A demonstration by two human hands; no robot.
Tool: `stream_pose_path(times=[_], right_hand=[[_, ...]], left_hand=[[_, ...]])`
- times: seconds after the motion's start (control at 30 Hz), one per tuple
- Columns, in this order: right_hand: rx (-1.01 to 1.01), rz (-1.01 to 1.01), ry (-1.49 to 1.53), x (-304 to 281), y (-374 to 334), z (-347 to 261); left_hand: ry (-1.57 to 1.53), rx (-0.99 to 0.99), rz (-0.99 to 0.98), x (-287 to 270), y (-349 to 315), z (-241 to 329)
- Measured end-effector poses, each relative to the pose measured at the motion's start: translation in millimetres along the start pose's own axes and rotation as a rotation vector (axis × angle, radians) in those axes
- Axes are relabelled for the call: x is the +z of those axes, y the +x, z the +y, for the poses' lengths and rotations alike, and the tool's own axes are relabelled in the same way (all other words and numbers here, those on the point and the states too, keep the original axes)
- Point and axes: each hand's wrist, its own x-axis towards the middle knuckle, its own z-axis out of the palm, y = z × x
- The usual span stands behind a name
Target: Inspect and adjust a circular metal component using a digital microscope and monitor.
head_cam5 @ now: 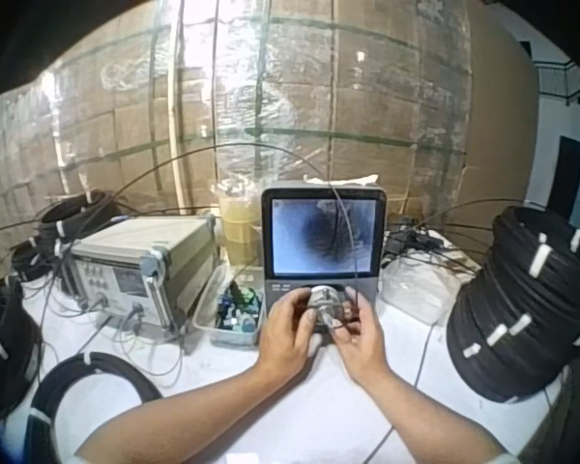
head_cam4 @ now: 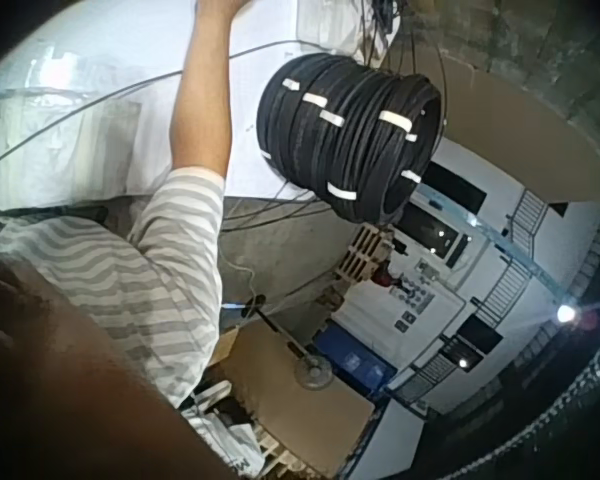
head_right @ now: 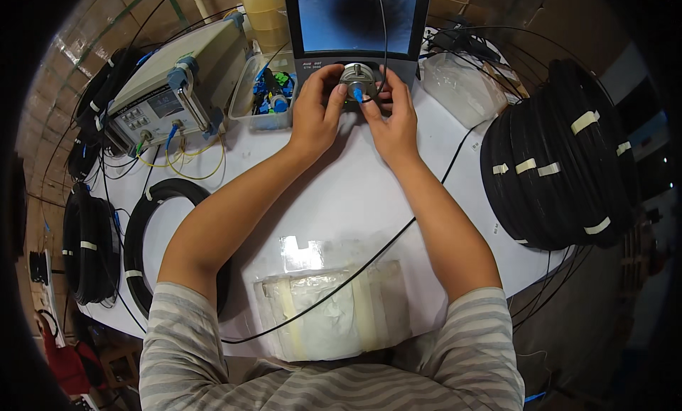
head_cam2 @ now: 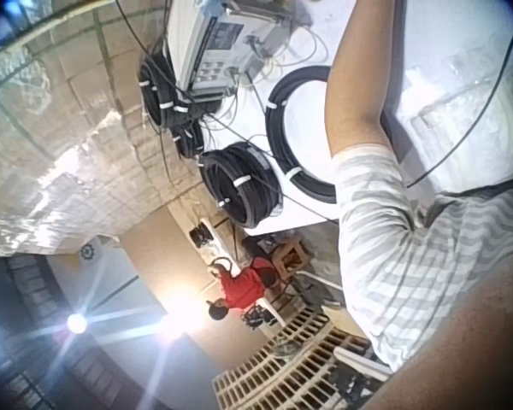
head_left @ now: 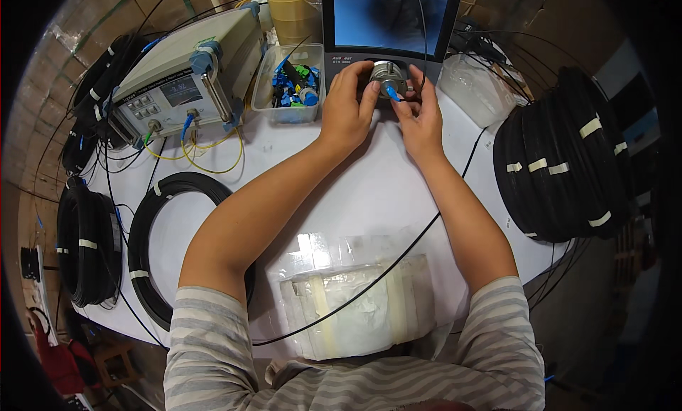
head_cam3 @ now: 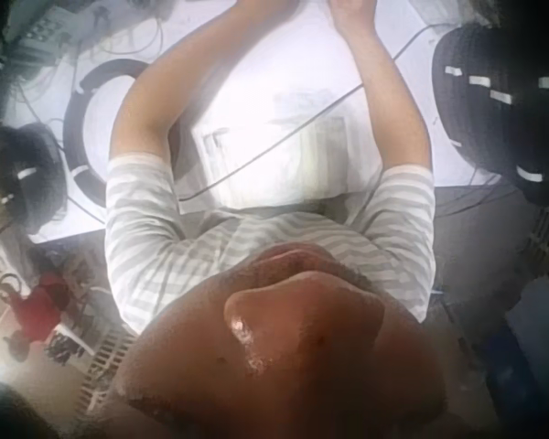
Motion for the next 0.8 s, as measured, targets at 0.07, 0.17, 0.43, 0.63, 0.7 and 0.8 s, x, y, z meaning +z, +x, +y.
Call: stream_pose_path(times=[0.07,0.17,0.43,0.63,0.7,0.8], right_hand=[[-0.013,-0.032,-0.067,1,1,-8],[-0.087,-0.037,-0.186,3,1,-15],[-0.091,0.015,-0.234,5,5,-18],[-0.081,0.05,-0.236,7,5,-16],[-0.061,0.057,-0.208,8,5,-14],[-0.045,0.068,-0.183,9,6,-8]], left_hand=[[-0.006,0.004,0.002,-2,0,-2],[-0.021,-0.003,0.002,-3,-2,-2],[0.032,0.112,0.028,-2,1,-2],[0.055,0.142,0.031,-3,0,-1],[0.076,0.17,0.042,-3,0,-1],[0.086,0.177,0.033,-3,1,-2]])
